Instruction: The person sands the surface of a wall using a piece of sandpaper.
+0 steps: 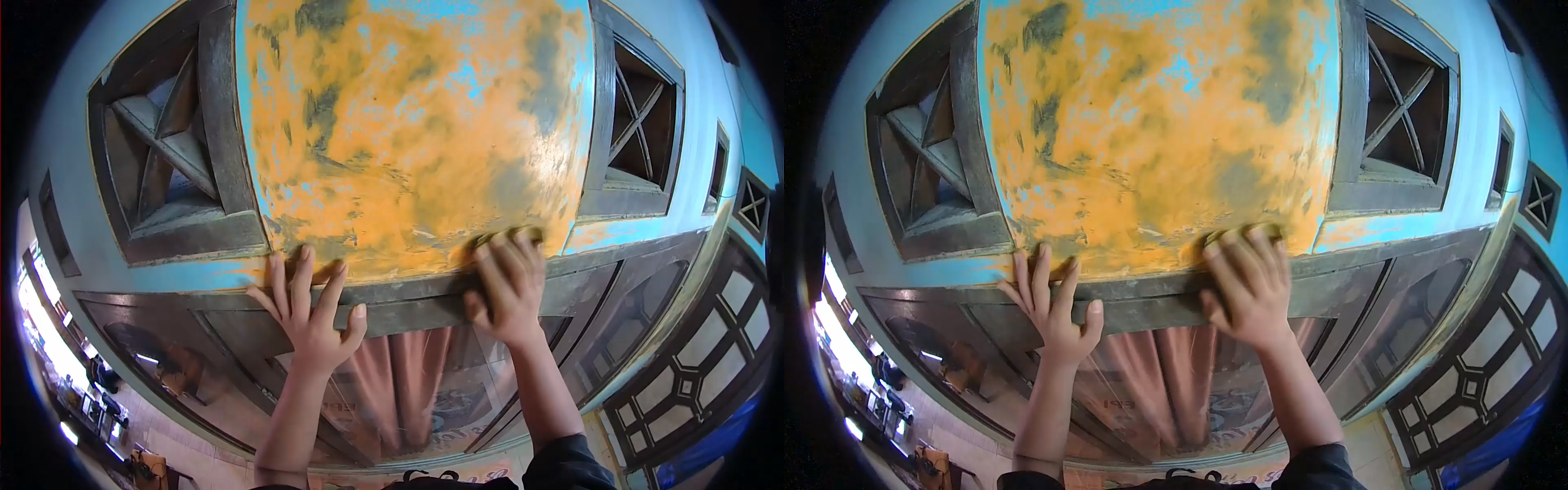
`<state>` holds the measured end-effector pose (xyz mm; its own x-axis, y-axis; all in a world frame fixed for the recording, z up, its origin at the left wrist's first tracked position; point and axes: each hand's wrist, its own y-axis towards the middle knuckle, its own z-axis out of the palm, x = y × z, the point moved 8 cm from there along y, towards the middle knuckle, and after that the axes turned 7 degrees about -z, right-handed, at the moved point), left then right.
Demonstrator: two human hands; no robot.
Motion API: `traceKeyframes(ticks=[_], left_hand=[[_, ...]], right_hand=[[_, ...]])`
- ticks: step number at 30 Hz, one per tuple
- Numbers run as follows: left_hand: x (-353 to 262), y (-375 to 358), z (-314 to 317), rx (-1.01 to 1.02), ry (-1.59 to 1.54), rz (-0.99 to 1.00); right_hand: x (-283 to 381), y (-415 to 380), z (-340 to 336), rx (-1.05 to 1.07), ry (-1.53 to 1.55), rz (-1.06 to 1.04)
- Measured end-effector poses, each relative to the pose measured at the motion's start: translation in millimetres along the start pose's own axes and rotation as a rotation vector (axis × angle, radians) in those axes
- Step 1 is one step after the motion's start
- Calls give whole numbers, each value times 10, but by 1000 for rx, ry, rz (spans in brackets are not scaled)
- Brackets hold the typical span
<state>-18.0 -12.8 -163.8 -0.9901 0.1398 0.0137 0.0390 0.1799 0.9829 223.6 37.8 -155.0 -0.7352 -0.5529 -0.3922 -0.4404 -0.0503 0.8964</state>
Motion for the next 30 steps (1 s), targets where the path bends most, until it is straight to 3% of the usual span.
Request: traceKeyframes(ticks=[3,5,7,9,11,13,15,16,19,21,23,25,27,30], left_hand=[[-159,150,31,15,-11,71],[-273,381,37,32,-35,115],[-410,687,29,55,-59,155],[-581,1045,-52,67,20,183],[-675,1256,-21,50,74,207],[-734,1365,6,2,106,226],[-759,1327,53,-12,130,210],[-758,1314,63,-11,135,205],[-760,1308,72,-2,159,194],[-763,1305,85,0,173,197],[-751,1305,100,-12,191,208],[-740,1306,113,-16,191,209],[-745,1308,112,-8,194,202],[-740,1304,110,-20,185,208]], right_hand=[[-453,-214,-159,-203,17,120],[-858,-374,-359,-382,-17,414],[-983,-498,-396,-525,83,541],[-774,-400,-322,-387,16,418],[-435,-386,-171,-106,67,171],[-512,-496,-174,-56,37,111],[-899,-653,-309,-295,-25,308],[-1051,-769,-321,-394,84,491],[-809,-605,-291,-255,11,357],[-586,-600,-173,-43,46,204],[-818,-644,-301,-205,27,190],[-1114,-796,-381,-349,24,383],[-1103,-831,-362,-341,27,451],[-854,-754,-287,-239,-1,338]])
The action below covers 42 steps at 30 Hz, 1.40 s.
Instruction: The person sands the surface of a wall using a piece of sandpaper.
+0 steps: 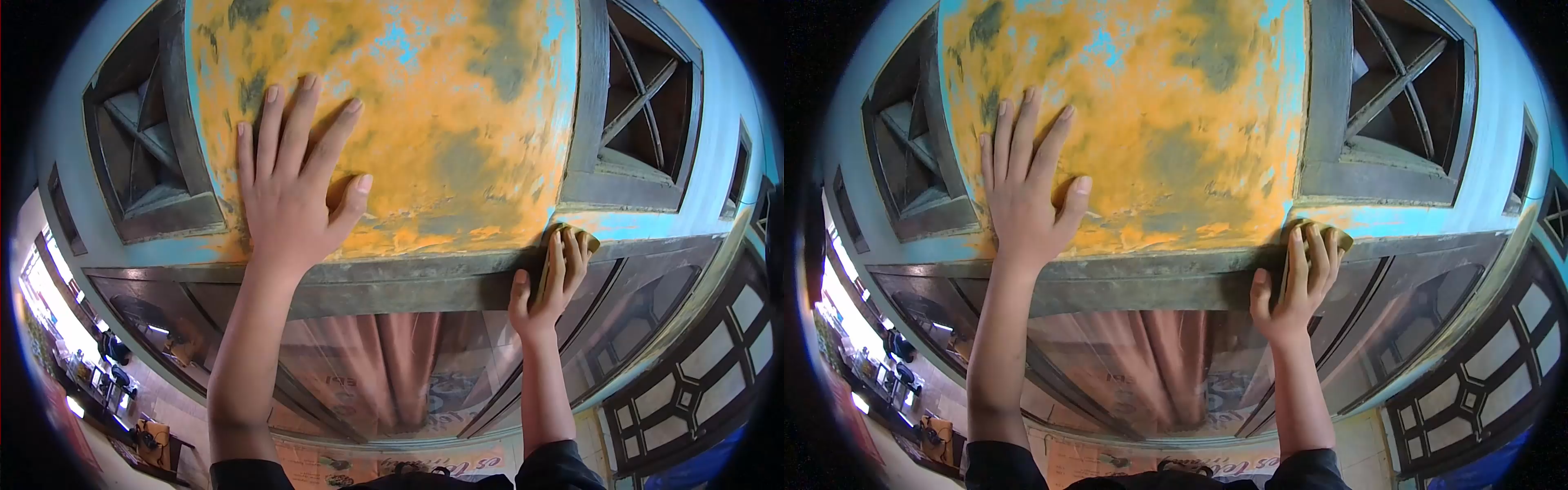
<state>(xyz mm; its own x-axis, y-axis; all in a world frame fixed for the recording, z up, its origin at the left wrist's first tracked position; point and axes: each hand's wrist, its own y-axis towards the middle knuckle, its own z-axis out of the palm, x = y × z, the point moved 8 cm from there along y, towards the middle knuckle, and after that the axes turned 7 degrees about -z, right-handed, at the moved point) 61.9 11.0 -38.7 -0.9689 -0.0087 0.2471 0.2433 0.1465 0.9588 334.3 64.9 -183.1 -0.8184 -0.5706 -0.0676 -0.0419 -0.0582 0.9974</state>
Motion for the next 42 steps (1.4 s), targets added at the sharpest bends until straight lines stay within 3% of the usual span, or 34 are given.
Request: traceKeyframes(ticks=[7,20,23,27,30,33,35,37,40,42], left_hand=[[27,-24,-28,4,-89,3],[458,-500,-28,135,-94,51],[489,-625,-25,160,-76,41],[543,-751,4,163,-66,52],[599,-882,8,166,-69,63],[645,-1052,28,163,-27,62],[692,-1161,56,180,-35,37],[747,-1261,73,187,-49,16],[817,-1417,69,148,-31,19],[873,-1500,71,140,-41,-6]], right_hand=[[-140,-37,-54,-61,-31,57],[195,26,34,-38,-45,99],[513,67,134,29,-29,27],[1046,95,379,361,74,-284],[855,375,326,216,54,-178],[1102,439,376,190,106,-166],[1513,292,532,448,140,-406],[1457,348,540,400,99,-451],[1157,601,453,185,5,-183],[1441,527,565,326,87,-305]])
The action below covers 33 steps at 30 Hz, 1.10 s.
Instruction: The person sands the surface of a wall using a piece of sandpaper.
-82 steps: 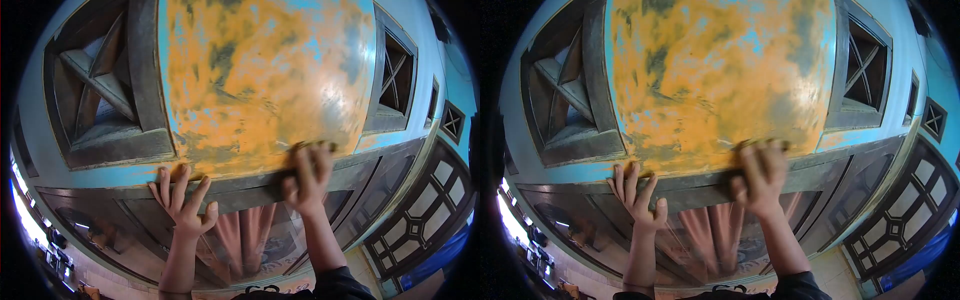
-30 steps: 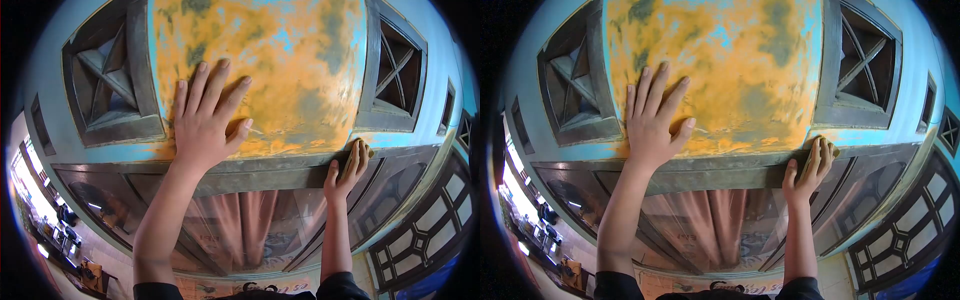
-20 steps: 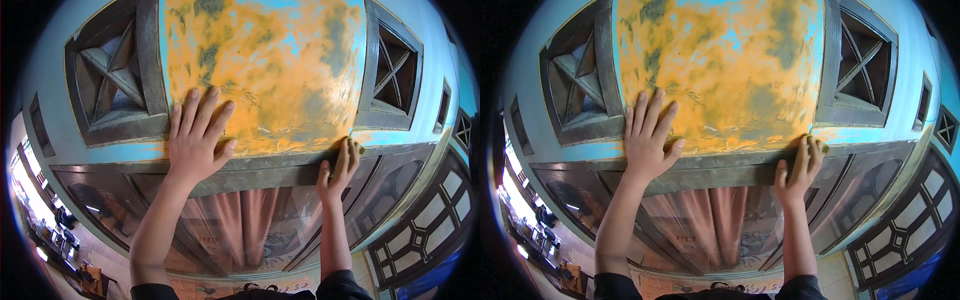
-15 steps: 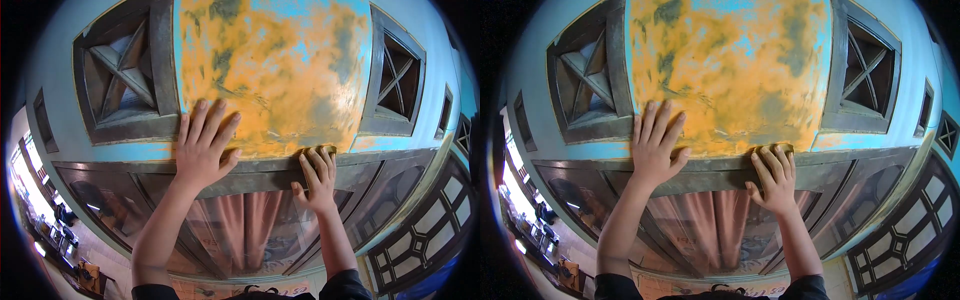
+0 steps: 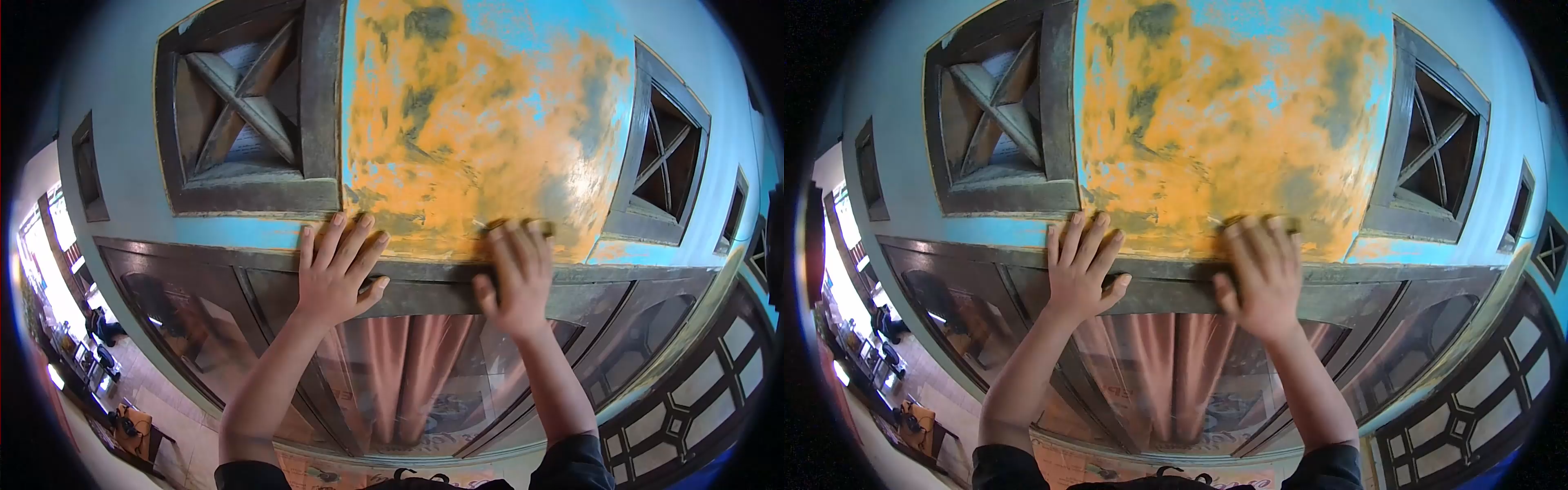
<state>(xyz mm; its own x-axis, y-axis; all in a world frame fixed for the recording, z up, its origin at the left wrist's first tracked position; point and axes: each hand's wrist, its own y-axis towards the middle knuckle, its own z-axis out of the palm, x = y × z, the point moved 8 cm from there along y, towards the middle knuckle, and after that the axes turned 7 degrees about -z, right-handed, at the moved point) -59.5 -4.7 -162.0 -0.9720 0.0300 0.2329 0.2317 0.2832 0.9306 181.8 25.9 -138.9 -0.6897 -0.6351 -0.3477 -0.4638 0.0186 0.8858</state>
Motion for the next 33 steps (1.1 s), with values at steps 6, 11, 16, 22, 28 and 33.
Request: traceKeyframes(ticks=[6,11,16,22,28,33], left_hand=[[96,-123,-21,-60,14,17],[153,-212,3,-85,10,-9],[249,-349,60,-76,4,-42],[348,-433,49,-89,3,-63],[433,-455,1,-110,-9,-93],[728,-535,-41,-103,-4,-181]], right_hand=[[-81,118,-101,-74,-85,11],[286,70,144,91,-1,-122],[64,262,-35,-24,-90,-20],[461,196,175,123,14,-207],[295,493,99,-5,-82,-85],[664,460,302,117,-64,-365]])
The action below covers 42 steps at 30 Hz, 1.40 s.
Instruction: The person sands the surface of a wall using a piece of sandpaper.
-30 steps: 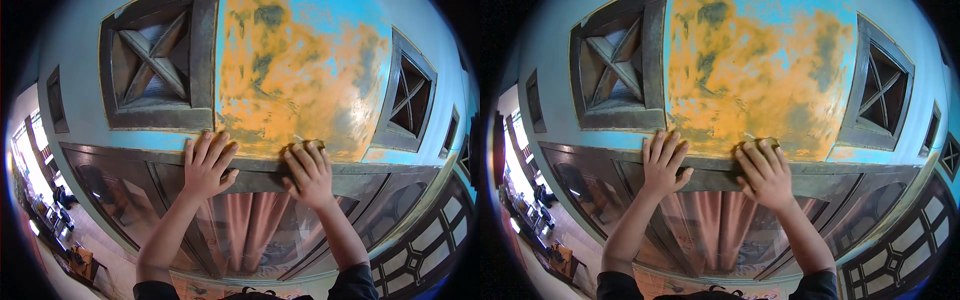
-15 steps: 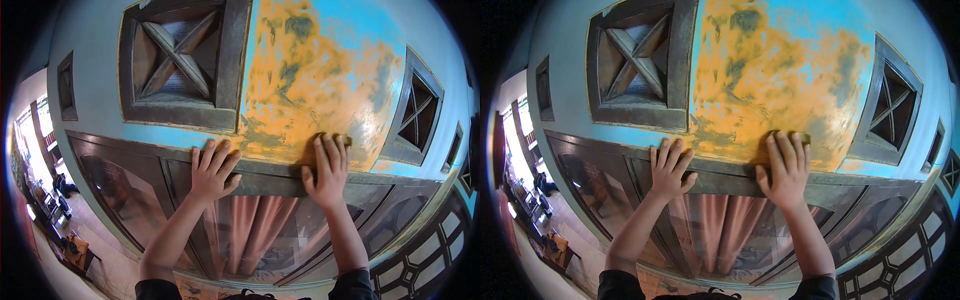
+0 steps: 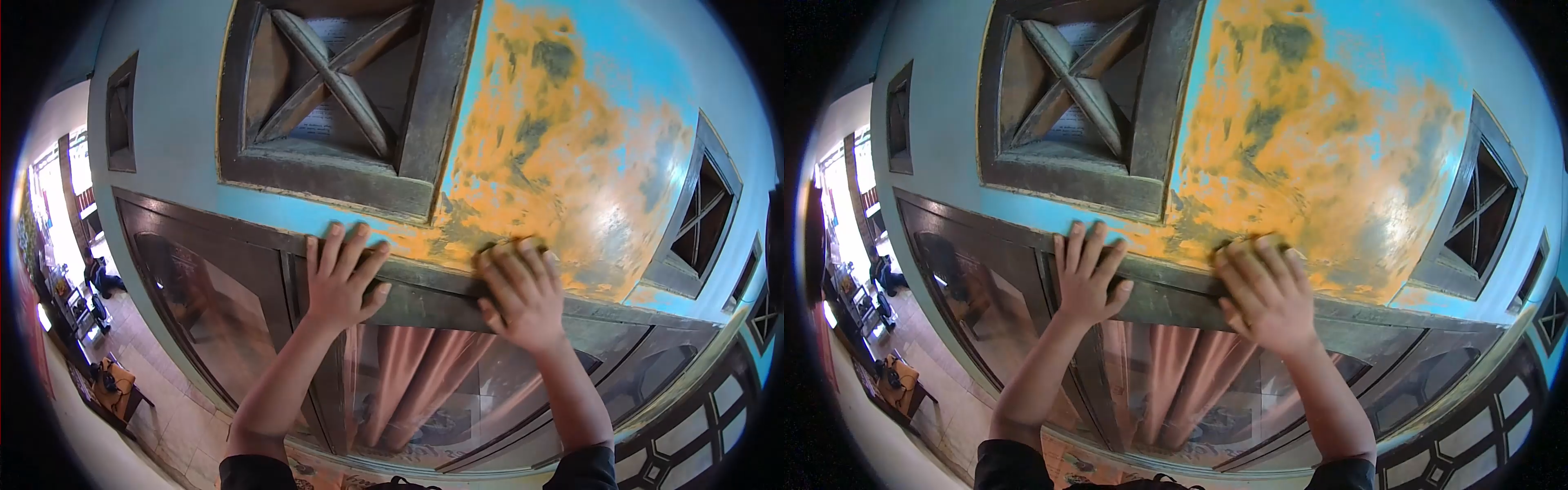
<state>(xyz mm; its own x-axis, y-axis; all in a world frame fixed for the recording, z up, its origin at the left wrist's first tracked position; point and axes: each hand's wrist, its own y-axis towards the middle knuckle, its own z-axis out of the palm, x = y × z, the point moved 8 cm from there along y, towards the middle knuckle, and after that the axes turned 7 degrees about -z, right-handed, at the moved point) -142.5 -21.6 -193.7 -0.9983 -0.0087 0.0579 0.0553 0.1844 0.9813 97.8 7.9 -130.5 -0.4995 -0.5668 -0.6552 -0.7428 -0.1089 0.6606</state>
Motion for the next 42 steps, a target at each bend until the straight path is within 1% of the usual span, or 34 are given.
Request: traceKeyframes(ticks=[1,2,4,5,8,9,13,17,21,24,28,29,32,36,40,42], left_hand=[[115,-12,-12,-9,-4,-38],[227,-26,-23,-17,-8,-78],[347,-15,-72,-38,3,-98],[393,-18,-92,-43,3,-113],[480,-57,-97,-49,5,-136],[478,-61,-89,-41,4,-143],[440,-58,-71,-53,12,-96],[441,-63,-78,-63,9,-81],[472,-85,-79,-60,-26,-127],[471,-92,-66,-84,-44,-131],[476,-96,-74,-78,-40,-137],[477,-99,-68,-72,-46,-140],[494,-117,-68,-77,-51,-145],[496,-121,-58,-104,-48,-139],[467,-106,-86,-89,-27,-112],[452,-97,-96,-82,-12,-69]], right_hand=[[-163,19,-28,-1,34,131],[-219,72,-84,-68,1,185],[-302,121,-200,-194,-68,291],[-173,193,-184,-189,-30,312],[340,241,129,17,26,72],[371,246,144,0,18,60],[381,326,178,1,-23,44],[558,735,217,23,3,-5],[559,722,244,47,-7,-33],[484,524,220,78,-26,8],[622,834,271,56,-4,7],[669,934,289,96,8,11],[686,900,299,71,-3,-18],[638,677,302,71,-44,7],[763,1006,322,65,16,3],[788,1003,343,63,36,8]])
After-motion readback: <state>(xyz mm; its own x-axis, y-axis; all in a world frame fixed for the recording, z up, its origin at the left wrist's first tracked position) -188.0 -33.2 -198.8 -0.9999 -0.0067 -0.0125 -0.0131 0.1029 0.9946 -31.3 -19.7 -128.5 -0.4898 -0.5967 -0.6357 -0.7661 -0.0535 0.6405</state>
